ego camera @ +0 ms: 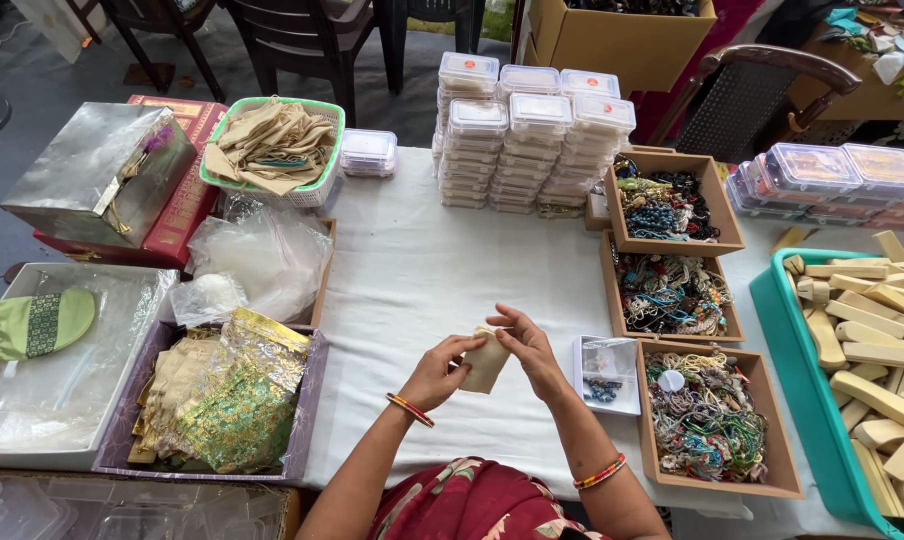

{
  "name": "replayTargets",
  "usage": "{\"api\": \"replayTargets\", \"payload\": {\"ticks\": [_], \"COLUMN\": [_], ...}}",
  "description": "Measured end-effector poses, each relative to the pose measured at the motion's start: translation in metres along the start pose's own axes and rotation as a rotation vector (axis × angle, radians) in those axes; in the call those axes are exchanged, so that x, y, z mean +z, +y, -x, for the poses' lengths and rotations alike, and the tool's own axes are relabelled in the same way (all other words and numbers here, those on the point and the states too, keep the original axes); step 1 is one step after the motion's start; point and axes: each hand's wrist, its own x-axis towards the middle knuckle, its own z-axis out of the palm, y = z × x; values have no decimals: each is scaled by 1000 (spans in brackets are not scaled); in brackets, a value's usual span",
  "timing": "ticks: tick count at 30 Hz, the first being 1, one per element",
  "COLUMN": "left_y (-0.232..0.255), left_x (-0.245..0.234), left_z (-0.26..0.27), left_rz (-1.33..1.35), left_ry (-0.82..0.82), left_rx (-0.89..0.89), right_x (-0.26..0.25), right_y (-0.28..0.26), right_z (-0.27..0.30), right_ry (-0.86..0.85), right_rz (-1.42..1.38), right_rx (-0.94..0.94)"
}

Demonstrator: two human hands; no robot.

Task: The person arranges a beaded necklace on a white tablecloth, then places it into a small plastic bag. They fold a beige paper pouch and place the bagged necklace inside, followed by a clear plastic lid. The person repeats the process with a second necklace, arranging it on the table, bagging it, and placing it into another paper pouch.

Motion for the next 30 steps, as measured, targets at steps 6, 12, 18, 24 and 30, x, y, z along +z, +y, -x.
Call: {"api": "replayTargets", "payload": {"ticks": [6, 12, 18, 24, 30], "left_y": [-2, -7, -17, -65, -81], "left_x": [9, 8, 18, 17, 10], "left_z": [2, -1, -5, -30, -30], "left_rz": [41, 138, 221, 770, 246], "left_ry": [-11, 57, 134, 311, 125], "left_rx": [59, 36, 86, -227, -259], "right_x": [-12, -1, -9, 22, 4], "right_y": [48, 23, 48, -7, 25], "right_z": [-10, 6, 7, 39, 23], "right_ry": [145, 176, 224, 197, 286], "right_rz": [-124, -270, -355, 912, 577], "right_rx": [43, 90, -6, -1000, -514]}}
